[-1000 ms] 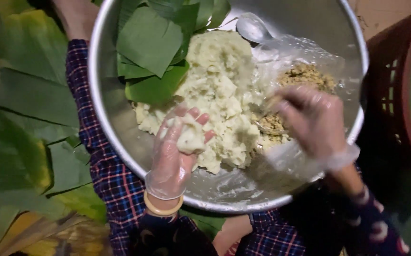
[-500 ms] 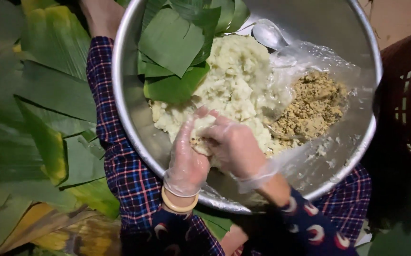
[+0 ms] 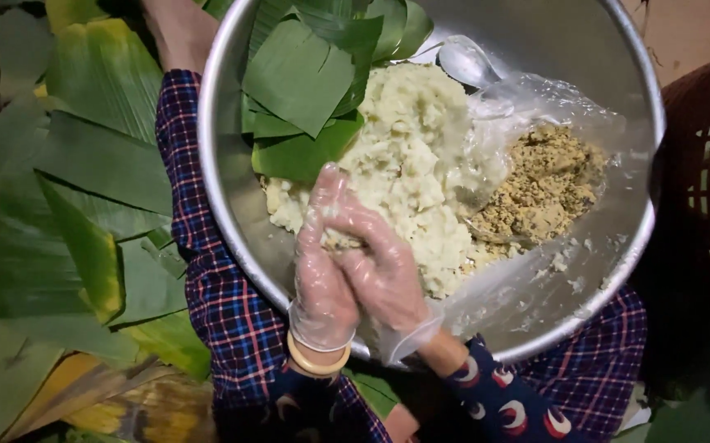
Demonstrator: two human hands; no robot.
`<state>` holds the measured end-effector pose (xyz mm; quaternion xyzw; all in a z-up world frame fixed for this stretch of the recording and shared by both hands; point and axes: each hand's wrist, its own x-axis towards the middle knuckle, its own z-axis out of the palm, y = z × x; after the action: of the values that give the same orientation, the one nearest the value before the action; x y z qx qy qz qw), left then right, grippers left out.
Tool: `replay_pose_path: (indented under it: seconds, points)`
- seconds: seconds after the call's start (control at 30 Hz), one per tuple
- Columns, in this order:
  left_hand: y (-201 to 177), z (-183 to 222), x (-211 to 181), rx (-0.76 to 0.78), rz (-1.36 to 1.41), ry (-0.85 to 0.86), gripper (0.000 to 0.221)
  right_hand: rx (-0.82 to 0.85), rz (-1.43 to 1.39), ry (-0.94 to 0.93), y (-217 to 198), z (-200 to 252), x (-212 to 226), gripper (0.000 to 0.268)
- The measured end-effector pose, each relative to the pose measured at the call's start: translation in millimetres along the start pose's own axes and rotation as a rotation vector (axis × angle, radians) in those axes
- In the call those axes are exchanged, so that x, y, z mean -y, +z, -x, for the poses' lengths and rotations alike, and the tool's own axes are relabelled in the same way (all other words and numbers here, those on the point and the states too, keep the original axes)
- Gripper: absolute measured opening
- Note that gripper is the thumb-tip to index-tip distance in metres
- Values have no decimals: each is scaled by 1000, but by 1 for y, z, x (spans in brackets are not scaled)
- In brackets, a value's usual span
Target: Portioning and shaping dough or mash and placing it onto banana leaves for wrapping.
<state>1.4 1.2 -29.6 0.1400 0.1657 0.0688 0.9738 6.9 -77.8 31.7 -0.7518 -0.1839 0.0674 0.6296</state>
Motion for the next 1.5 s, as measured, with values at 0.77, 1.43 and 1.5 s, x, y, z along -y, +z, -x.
replay_pose_path:
  seconds: [0.77,1.43,1.5]
  points:
    - [42,24,-8,-38,-353,-8,85,-40,-289,373,-19,-9,42,52]
    - [6,13,10,-319,-6,48,29,-45,257,-62,-24,13,-9,19]
    - [17,13,6,-313,-44,94,30,-60,251,-77,-28,7,-7,22]
